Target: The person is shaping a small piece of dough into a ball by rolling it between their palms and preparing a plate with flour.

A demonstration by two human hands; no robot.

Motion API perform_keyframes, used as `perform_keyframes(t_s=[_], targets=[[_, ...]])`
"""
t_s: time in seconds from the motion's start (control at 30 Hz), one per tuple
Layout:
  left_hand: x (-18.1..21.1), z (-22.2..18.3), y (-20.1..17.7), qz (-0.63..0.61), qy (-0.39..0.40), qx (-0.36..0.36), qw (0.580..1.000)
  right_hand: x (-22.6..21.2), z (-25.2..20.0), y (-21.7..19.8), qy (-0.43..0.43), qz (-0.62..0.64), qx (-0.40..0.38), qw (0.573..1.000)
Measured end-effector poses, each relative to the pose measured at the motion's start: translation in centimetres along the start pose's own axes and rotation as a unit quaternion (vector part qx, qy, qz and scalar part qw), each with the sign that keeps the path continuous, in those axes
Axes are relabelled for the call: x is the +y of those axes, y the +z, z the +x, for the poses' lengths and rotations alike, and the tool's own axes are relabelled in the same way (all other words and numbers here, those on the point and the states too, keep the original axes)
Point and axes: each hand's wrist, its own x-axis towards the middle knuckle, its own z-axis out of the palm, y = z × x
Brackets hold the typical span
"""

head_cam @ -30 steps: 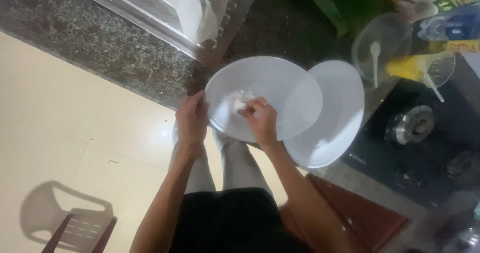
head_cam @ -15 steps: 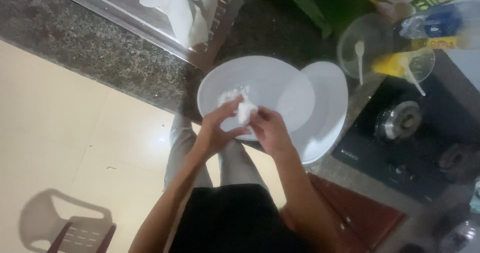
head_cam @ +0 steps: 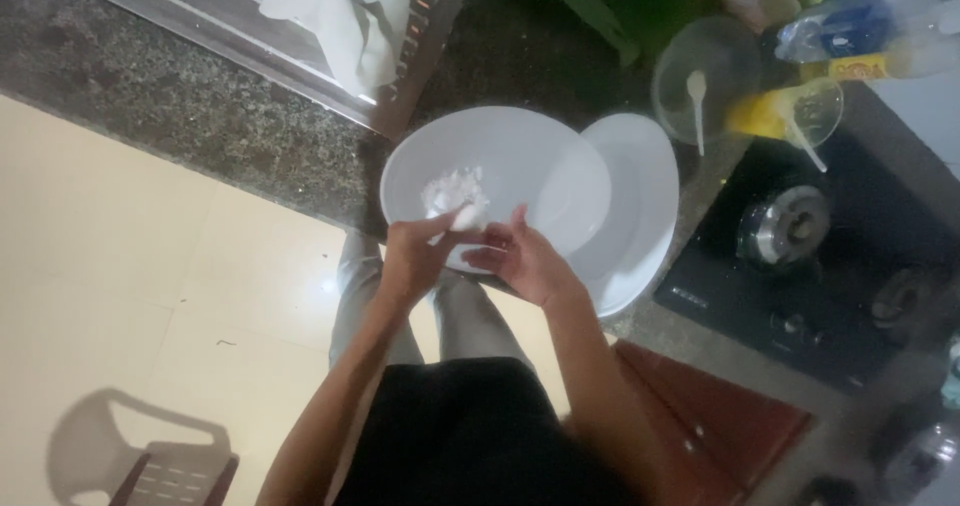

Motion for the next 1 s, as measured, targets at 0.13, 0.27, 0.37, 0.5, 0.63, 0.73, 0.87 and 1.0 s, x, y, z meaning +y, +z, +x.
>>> perform_keyframes(t_s=[0.13, 0.27, 0.37, 0.5, 0.63, 0.73, 0.87, 1.0], targets=[[1.5, -0.8, 1.0, 0.244, 0.197, -0.001, 0.95, -0.7, -0.7, 4.1, -0.061, -0.16, 0.147, 0.974], [3.0, -1.5, 1.0, 0.414, 0.131, -0.085, 0.897, 0.1, 0.9, 3.7, -0.096, -0.338, 0.208, 0.913], [9.6, -0.6, -1.5, 0.235, -0.055, -0.243, 0.939, 0.1, 1.2, 3.0, -0.086, -0.289, 0.234, 0.924], [5.7, -1.2, -0.8, 0.02, -0.07, -0.193, 0.979, 2.1, 4.3, -1.1, -0.112, -0.294, 0.266, 0.911], [-1.0, -0.9, 3.0, -0.176, -0.103, -0.038, 0.978, 3.4, 3.1, 1.2, -0.275, -0.393, 0.294, 0.827], [-1.4, 0.0, 4.4, -0.24, -0.193, 0.026, 0.951, 3.9, 2.0, 4.1, -0.384, -0.493, 0.238, 0.744], [1.8, 0.1, 1.8, -0.273, -0.209, 0.042, 0.938, 4.1, 1.1, 4.2, -0.278, -0.564, 0.076, 0.774], [-2.0, 0.2, 1.5, -0.287, -0.181, 0.045, 0.94, 2.7, 0.5, 3.2, -0.194, -0.592, 0.015, 0.782]])
